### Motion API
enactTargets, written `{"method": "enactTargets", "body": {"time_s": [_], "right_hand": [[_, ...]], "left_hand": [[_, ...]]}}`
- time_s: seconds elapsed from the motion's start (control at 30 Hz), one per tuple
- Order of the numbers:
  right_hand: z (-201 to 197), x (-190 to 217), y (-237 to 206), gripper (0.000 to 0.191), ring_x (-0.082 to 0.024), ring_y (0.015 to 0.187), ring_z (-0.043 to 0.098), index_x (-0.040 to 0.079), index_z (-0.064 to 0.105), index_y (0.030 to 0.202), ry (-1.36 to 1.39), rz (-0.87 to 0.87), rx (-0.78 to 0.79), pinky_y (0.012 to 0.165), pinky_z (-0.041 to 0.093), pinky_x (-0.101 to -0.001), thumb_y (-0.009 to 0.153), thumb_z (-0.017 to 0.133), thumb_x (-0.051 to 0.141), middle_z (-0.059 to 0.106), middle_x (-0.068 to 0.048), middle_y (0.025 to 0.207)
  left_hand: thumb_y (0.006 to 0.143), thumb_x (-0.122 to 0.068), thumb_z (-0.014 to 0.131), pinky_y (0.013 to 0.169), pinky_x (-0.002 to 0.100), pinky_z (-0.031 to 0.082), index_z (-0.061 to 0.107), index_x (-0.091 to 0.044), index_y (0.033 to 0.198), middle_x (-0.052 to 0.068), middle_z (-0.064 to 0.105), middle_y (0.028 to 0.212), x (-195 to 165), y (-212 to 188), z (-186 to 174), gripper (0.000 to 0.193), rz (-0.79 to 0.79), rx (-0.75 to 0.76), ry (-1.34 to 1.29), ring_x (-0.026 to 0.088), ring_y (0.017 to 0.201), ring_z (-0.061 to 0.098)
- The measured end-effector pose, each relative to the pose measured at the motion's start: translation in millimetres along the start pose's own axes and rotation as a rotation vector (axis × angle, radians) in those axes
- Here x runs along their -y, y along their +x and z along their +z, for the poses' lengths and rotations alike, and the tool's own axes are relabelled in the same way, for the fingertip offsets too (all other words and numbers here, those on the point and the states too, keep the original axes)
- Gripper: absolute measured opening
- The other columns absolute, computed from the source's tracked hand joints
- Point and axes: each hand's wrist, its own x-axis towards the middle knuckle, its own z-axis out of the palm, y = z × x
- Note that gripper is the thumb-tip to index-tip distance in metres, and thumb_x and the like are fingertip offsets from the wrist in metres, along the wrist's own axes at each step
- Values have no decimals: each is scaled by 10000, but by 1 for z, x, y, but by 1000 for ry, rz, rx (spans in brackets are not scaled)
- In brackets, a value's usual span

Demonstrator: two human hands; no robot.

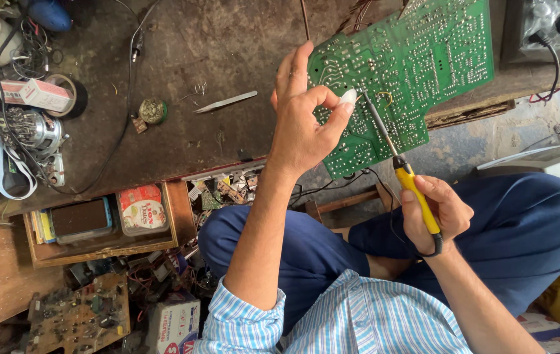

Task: The person sits at a cluttered workbench holding a green circuit board and solders its underside with a soldering iron, periodically wiping the iron tip on a small sponge. They reposition the board, continue soldering several joints, and at the end touch the board's contacts with multimeter probes to test it.

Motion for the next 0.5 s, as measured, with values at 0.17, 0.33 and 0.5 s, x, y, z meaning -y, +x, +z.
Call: {"method": "enactTargets", "body": {"time_s": [0.17, 0.33, 0.5], "right_hand": [[3, -7, -4, 174, -173, 841, 745, -67, 629, 1170, 88, 42, 0, 733, 603, -252, 1011, 692, -38, 731, -212, 1067], [4, -6, -4, 177, -172, 833, 740, -66, 625, 1184, 106, 51, 3, 733, 600, -253, 1020, 683, -29, 730, -212, 1062], [0, -2, -1, 174, -175, 835, 737, -64, 634, 1173, 56, 39, 9, 736, 596, -254, 1016, 702, -31, 733, -213, 1060]], "left_hand": [[859, -241, 795, 1264, 599, 211, 713, -73, 748, 226, 335, 1652, 1, 0, 0, 217, 0, -1, 4, 410, 1558, 295], [858, -242, 798, 1259, 597, 206, 713, -75, 741, 223, 336, 1650, 0, 0, -1, 220, -9, 0, 2, 405, 1559, 287], [879, -267, 802, 1278, 608, 196, 728, -84, 751, 226, 327, 1667, 0, 0, 1, 235, -22, -10, -23, 389, 1580, 277]]}}
